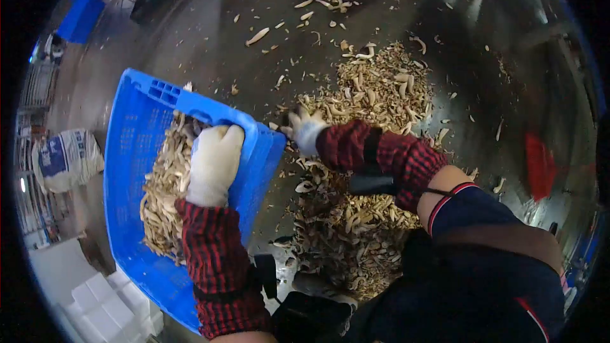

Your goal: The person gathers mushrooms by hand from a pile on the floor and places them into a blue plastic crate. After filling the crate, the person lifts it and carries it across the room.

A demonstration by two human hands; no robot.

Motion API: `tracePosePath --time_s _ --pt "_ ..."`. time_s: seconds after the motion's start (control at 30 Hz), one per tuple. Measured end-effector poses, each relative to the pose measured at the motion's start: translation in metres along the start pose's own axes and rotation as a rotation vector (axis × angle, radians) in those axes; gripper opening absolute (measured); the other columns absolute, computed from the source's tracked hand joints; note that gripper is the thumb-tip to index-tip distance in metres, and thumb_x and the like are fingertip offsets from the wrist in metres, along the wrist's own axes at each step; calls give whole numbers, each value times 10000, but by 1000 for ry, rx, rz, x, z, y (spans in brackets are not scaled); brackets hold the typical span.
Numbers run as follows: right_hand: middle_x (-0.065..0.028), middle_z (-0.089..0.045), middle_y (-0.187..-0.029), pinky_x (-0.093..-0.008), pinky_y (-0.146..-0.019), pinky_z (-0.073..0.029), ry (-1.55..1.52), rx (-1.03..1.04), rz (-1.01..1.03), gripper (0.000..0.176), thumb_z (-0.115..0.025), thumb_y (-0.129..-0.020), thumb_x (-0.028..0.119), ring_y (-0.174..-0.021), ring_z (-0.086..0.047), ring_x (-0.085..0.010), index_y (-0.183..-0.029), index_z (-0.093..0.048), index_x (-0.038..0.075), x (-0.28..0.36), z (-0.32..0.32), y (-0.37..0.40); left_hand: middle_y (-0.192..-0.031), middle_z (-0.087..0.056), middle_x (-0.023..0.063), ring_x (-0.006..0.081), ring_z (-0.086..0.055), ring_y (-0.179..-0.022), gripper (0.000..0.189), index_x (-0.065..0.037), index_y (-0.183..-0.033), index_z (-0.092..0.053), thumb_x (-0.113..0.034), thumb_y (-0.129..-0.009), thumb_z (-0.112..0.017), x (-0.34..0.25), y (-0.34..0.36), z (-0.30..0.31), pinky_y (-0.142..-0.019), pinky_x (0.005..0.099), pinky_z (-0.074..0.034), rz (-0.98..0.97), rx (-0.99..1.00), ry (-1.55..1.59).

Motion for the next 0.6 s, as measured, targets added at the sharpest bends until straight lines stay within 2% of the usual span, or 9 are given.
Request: tracePosePath --time_s 0.13,0.2,0.23,0.3,0.37,0.43,0.47,0.53,0.6 --pt "-95 -520 -1217 -436 -899 -496 -409 3 156 620 -676 -802 169 -1136 -545 -289 -1390 -481 199 -38 -25 17 -591 -538 204 231 -545 -549 362 60 -718 -613 -274 -833 -531 -2 3 2 -580 397 -405 101 -2 53" --pt "-127 -582 -1039 -392 -856 -522 -298 -22 116 400 -636 -753 120 -1021 -600 -317 -1153 -622 118 -83 -17 -1 -582 -536 216 278 -557 -544 373 54 -698 -612 -281 -840 -530 7 -4 0 -584 407 -404 102 18 34" --pt "-131 -628 -902 -408 -737 -530 -530 -522 116 235 -634 -721 113 -859 -630 -334 -949 -660 65 -118 -23 3 -629 -564 213 299 -574 -581 327 39 -740 -629 -256 -844 -535 15 -8 -4 -593 416 -422 116 51 4" --pt "-116 -631 -943 -411 -746 -524 -447 -577 -138 224 -598 -782 119 -893 -626 -329 -992 -665 81 -174 5 -2 -676 -592 210 320 -592 -617 285 24 -781 -646 -231 -849 -539 32 -11 -12 -602 425 -440 134 91 -28" --pt "-144 -597 -1082 -406 -844 -502 -371 -477 -344 283 -558 -845 135 -1022 -604 -327 -1115 -628 90 -226 6 -3 -818 -633 194 355 -622 -745 201 -19 -897 -661 -175 -852 -543 41 -10 -17 -657 440 -490 -330 4 -242" --pt "-166 -561 -1176 -404 -917 -480 -328 -326 -446 385 -561 -833 126 -1116 -570 -323 -1217 -571 96 -291 -73 -28 -856 -633 183 352 -625 -785 187 -37 -930 -659 -159 -850 -542 57 -19 -23 -687 438 -506 -323 80 -275" --pt "-184 -543 -1234 -393 -938 -475 -270 -139 -506 420 -588 -823 169 -1168 -546 -317 -1235 -556 91 -271 -34 6 -895 -633 172 349 -629 -824 185 -54 -963 -656 -142 -848 -541 61 -20 -26 -716 435 -521 -312 161 -307" --pt "-188 -600 -1180 -392 -889 -496 -179 -144 -384 417 -608 -839 221 -1115 -582 -334 -1234 -558 97 -284 -41 16 -914 -641 178 365 -627 -838 194 -50 -969 -658 -152 -858 -535 59 -20 -23 -727 434 -514 -298 160 -278" --pt "-176 -665 -1064 -398 -827 -510 -440 -293 -497 418 -614 -862 277 -1007 -632 -347 -1236 -563 97 -304 -37 30 -932 -648 184 380 -625 -853 204 -45 -974 -660 -162 -868 -529 50 -17 -21 -738 433 -507 -281 171 -241"
Point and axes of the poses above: each hand's wrist, its own y-axis away from the middle knuckle, its own z-axis out of the back of the hand, x = y × z, the point moved 2 cm from there along -y, towards the middle knuckle
